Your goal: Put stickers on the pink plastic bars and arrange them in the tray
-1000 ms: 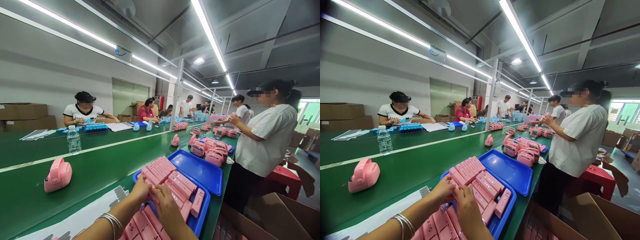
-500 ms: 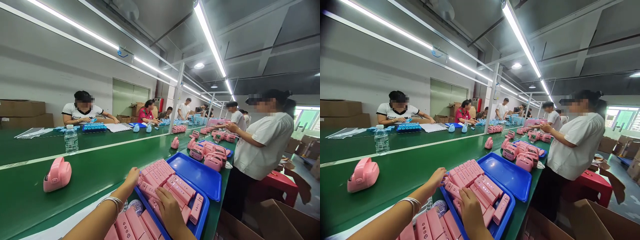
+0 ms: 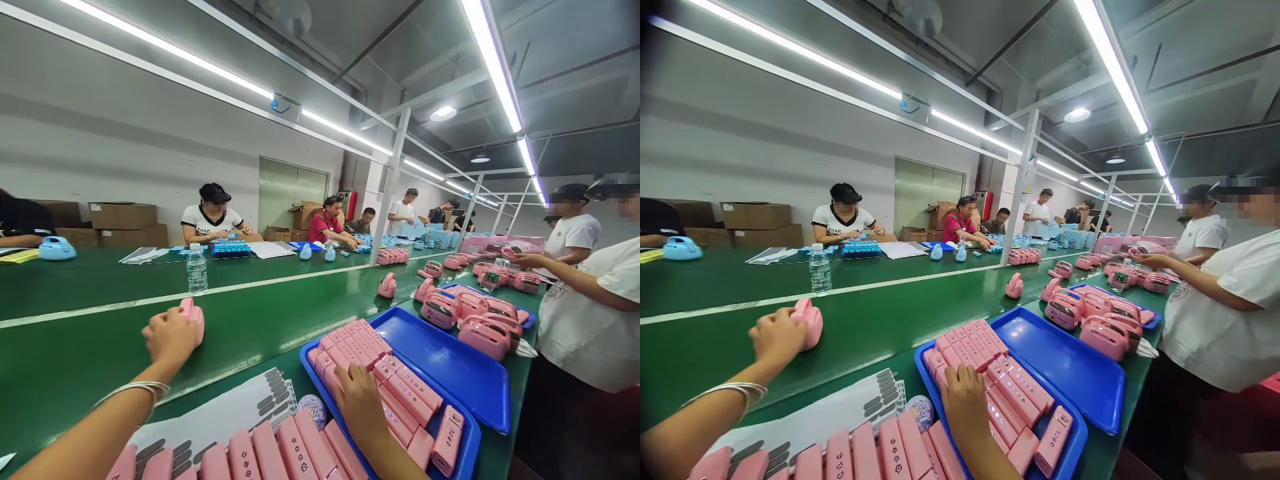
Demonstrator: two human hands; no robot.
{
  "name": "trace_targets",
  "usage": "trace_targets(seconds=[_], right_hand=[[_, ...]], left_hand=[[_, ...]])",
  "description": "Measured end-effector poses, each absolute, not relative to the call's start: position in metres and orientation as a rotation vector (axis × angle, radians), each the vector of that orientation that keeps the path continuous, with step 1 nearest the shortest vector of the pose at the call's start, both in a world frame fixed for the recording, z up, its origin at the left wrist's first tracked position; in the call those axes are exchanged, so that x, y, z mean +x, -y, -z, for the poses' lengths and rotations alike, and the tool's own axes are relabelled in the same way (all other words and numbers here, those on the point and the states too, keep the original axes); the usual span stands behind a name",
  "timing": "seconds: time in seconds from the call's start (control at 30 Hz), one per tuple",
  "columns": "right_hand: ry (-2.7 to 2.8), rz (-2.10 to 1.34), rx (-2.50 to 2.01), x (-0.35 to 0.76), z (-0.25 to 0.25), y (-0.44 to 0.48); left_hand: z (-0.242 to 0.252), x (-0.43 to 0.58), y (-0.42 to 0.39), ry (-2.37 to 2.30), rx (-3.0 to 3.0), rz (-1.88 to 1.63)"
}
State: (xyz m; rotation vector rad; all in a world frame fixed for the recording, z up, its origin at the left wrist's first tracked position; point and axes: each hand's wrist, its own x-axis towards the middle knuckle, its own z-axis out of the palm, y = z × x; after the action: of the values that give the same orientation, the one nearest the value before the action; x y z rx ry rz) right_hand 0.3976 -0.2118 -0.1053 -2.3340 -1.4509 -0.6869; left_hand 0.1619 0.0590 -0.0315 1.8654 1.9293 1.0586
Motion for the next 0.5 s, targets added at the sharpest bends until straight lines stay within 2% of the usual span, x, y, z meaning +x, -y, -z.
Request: trace_targets(seconds=[0.13, 0.37, 0.5], right_hand=[[1.449, 0.706, -2.364, 0.393, 0.108, 0.203], [1.287, 0.785, -2.445, 0.396, 0.108, 0.18], [1.216, 0.78, -2.439, 0.404, 0.114, 0.181]], left_hand=[[0.041, 0.139, -0.093, -1.992, 1.753, -0.973], [0.047, 0.149, -0.116, -1.55, 2.042, -0.717], [0.049, 0.151, -0.134, -1.581, 1.969, -0.58]])
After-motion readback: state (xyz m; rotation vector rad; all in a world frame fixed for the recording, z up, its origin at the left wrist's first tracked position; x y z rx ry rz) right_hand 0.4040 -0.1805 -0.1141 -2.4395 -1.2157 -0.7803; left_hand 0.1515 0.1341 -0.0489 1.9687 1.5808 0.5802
